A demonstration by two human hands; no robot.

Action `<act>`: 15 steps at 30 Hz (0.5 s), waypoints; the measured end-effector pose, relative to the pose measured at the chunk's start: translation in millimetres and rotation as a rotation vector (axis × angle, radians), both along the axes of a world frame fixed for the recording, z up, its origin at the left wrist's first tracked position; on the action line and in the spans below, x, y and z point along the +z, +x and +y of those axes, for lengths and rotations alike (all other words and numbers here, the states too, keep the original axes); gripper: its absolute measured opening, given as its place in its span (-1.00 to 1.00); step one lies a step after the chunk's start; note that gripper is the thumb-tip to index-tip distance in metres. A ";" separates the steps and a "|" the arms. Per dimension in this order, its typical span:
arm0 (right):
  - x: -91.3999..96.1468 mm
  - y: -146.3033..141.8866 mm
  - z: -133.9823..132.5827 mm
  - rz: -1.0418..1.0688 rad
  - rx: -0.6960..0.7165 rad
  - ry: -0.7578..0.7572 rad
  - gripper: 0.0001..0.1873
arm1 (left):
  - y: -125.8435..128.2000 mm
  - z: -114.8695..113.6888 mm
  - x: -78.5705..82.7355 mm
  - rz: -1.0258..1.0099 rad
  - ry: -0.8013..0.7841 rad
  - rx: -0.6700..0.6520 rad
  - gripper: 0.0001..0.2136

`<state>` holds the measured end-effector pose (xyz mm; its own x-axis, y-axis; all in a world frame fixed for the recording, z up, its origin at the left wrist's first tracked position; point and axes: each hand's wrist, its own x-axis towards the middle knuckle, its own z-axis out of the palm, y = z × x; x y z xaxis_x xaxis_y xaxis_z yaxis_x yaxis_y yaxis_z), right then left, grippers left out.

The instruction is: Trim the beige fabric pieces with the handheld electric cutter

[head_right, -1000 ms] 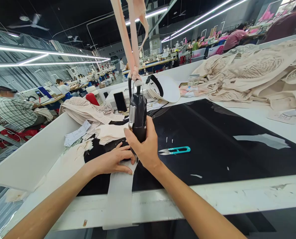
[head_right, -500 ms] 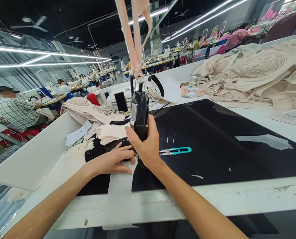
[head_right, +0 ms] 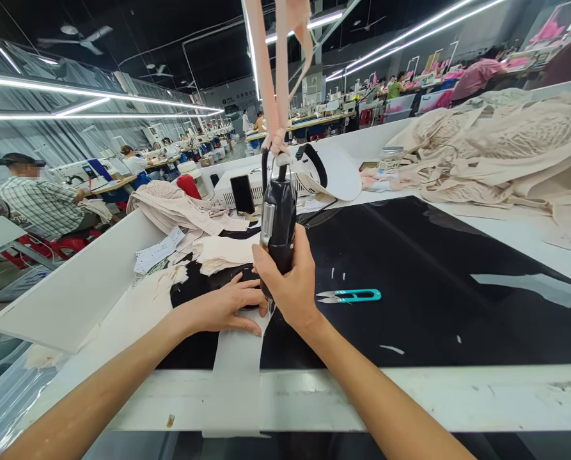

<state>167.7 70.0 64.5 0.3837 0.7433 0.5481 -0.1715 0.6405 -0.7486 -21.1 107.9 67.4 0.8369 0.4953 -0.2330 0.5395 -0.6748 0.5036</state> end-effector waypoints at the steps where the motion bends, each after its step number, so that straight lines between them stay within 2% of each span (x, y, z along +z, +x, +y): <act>1: 0.5 -0.4 -1.3 0.008 0.004 0.003 -0.69 | 0.2 0.1 0.0 -0.003 0.001 0.000 -0.76; 15: -5.9 -2.4 -11.8 0.014 0.054 0.015 -0.64 | -0.2 4.1 -7.4 -0.026 -0.002 -0.005 -0.73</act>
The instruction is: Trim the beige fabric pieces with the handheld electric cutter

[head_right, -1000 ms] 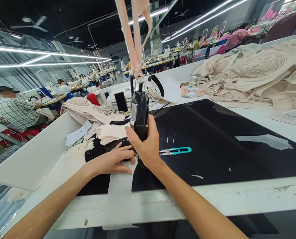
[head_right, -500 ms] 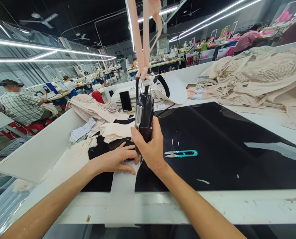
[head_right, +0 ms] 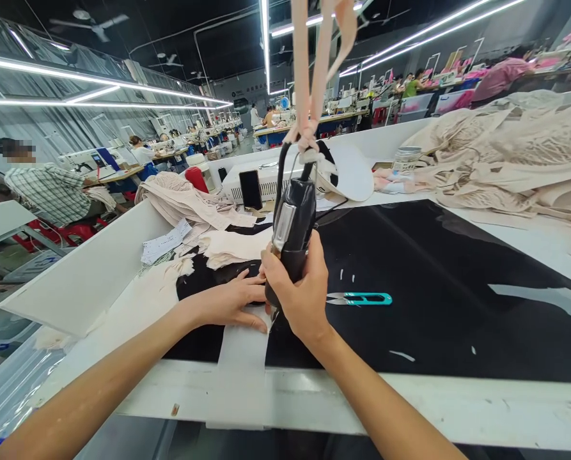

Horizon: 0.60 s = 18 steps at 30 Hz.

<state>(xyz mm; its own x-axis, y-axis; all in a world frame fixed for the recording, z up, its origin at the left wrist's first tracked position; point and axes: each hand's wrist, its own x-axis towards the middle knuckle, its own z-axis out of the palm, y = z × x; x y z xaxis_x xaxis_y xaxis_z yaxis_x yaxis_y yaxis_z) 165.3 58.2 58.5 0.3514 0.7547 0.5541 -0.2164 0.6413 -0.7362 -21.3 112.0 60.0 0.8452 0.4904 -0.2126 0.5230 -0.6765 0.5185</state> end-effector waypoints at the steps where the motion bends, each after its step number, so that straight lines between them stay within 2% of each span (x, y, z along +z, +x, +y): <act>1: -0.7 -0.3 -1.3 0.007 0.003 0.003 -0.63 | 0.0 -0.3 0.1 0.000 -0.001 0.000 -0.73; 8: -5.0 -0.5 -3.8 -0.042 -0.018 0.004 -0.68 | 2.2 -0.7 -1.4 -0.024 0.019 -0.006 -0.73; 11: -4.2 1.8 -3.3 -0.028 -0.002 0.010 -0.67 | 0.9 -8.2 -2.6 -0.089 0.095 0.004 -0.79; 13: -2.7 4.3 -4.6 -0.014 0.017 0.016 -0.66 | -0.9 -21.9 -3.8 -0.185 0.212 0.085 -0.85; 16: 0.7 9.5 -8.2 0.000 0.043 0.020 -0.64 | -3.0 -55.3 -9.0 -0.298 0.411 0.312 -0.83; 18: 3.0 13.2 -10.0 0.012 0.047 0.007 -0.62 | -2.5 -80.0 -16.1 -0.230 0.495 0.371 -0.79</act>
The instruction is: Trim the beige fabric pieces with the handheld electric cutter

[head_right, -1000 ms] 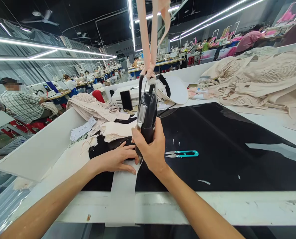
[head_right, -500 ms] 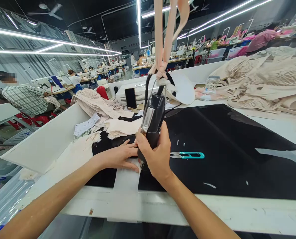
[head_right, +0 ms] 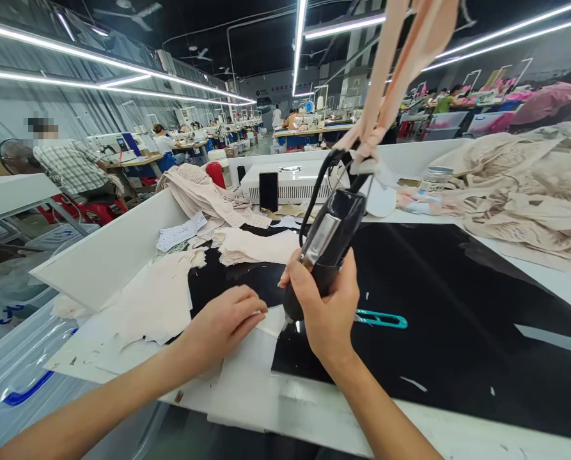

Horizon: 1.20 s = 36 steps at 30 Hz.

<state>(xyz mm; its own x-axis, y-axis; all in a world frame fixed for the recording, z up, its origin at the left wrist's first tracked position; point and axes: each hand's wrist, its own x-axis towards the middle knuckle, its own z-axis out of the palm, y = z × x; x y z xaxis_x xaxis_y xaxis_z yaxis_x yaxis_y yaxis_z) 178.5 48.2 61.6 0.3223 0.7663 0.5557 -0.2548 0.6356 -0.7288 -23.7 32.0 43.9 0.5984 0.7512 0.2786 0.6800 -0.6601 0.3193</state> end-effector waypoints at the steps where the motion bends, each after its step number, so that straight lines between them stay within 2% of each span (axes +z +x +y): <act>1: 1.0 1.8 -0.4 0.004 -0.003 -0.008 -0.60 | 0.9 -10.8 -4.6 0.052 0.027 0.018 -0.80; 3: 2.6 4.9 -0.1 0.001 -0.011 -0.024 -0.58 | 2.9 -26.4 -14.8 0.159 0.061 0.025 -0.86; 5: 4.5 7.6 0.7 -0.002 -0.020 -0.030 -0.56 | 3.3 -32.5 -23.7 0.223 0.089 0.025 -0.91; 7: 7.0 9.7 1.0 -0.004 -0.024 -0.028 -0.54 | -0.1 -30.0 -28.2 0.221 0.111 -0.005 -0.83; 9: 9.9 11.3 0.0 0.003 -0.028 -0.026 -0.53 | -7.7 -22.0 -27.2 0.178 0.124 -0.091 -0.74; 12: 12.8 13.1 -3.1 0.023 -0.034 -0.028 -0.52 | -23.0 -6.7 -19.7 0.120 0.094 -0.257 -0.71; 15: 11.9 14.2 -5.2 0.026 -0.029 -0.036 -0.52 | -33.2 4.9 -14.2 0.072 0.028 -0.319 -0.62; 18: 9.7 14.4 -4.9 0.018 -0.019 -0.049 -0.51 | -30.3 12.4 -15.3 0.029 0.005 -0.251 -0.53; 21: 8.8 14.3 -4.2 0.027 -0.016 -0.055 -0.50 | -15.8 20.6 -19.1 0.012 0.001 -0.138 -0.51; 23: 8.4 15.0 -4.9 0.035 -0.025 -0.055 -0.50 | -4.5 27.3 -20.9 0.014 0.008 -0.109 -0.52; 28: 5.7 20.2 -11.4 0.002 -0.045 -0.068 -0.50 | 10.2 40.0 -24.9 0.083 0.051 -0.128 -0.57; 36: 7.9 26.0 -21.3 0.023 -0.091 -0.107 -0.46 | -3.9 34.7 -33.9 0.152 0.104 -0.150 -0.59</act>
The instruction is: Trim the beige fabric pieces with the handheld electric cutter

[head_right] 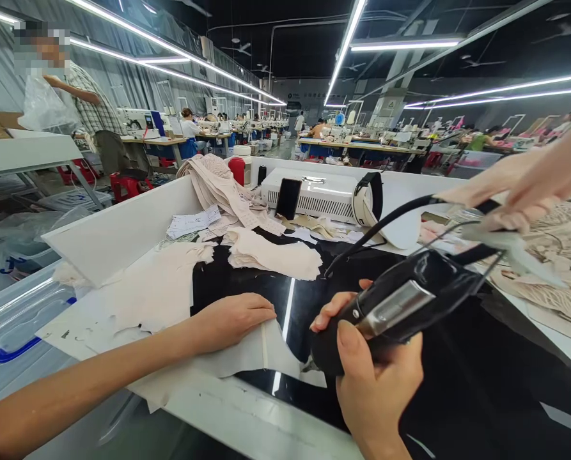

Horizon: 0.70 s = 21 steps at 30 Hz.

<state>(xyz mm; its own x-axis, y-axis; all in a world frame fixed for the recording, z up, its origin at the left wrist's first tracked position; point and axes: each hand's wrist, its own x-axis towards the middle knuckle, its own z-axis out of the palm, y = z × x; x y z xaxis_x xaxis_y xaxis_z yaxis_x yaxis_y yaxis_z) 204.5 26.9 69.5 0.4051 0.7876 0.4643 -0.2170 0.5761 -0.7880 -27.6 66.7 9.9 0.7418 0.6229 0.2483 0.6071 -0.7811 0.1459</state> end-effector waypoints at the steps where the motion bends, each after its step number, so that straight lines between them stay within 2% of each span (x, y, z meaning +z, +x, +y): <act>1: 0.8 0.1 -0.6 0.004 0.001 -0.006 -0.45 | -1.7 -1.2 -0.5 0.000 0.001 -0.003 -0.58; 11: 7.2 1.9 -3.7 -0.014 -0.024 -0.039 -0.44 | -9.7 -6.7 -10.4 -0.041 0.053 -0.038 -0.62; 16: 7.3 3.8 -5.8 -0.021 -0.011 -0.040 -0.44 | -13.3 -8.0 -8.4 -0.027 0.038 -0.033 -0.62; 21: 9.3 -2.6 5.4 0.006 -0.003 -0.004 -0.49 | -16.0 -10.3 -11.3 -0.060 0.104 -0.055 -0.65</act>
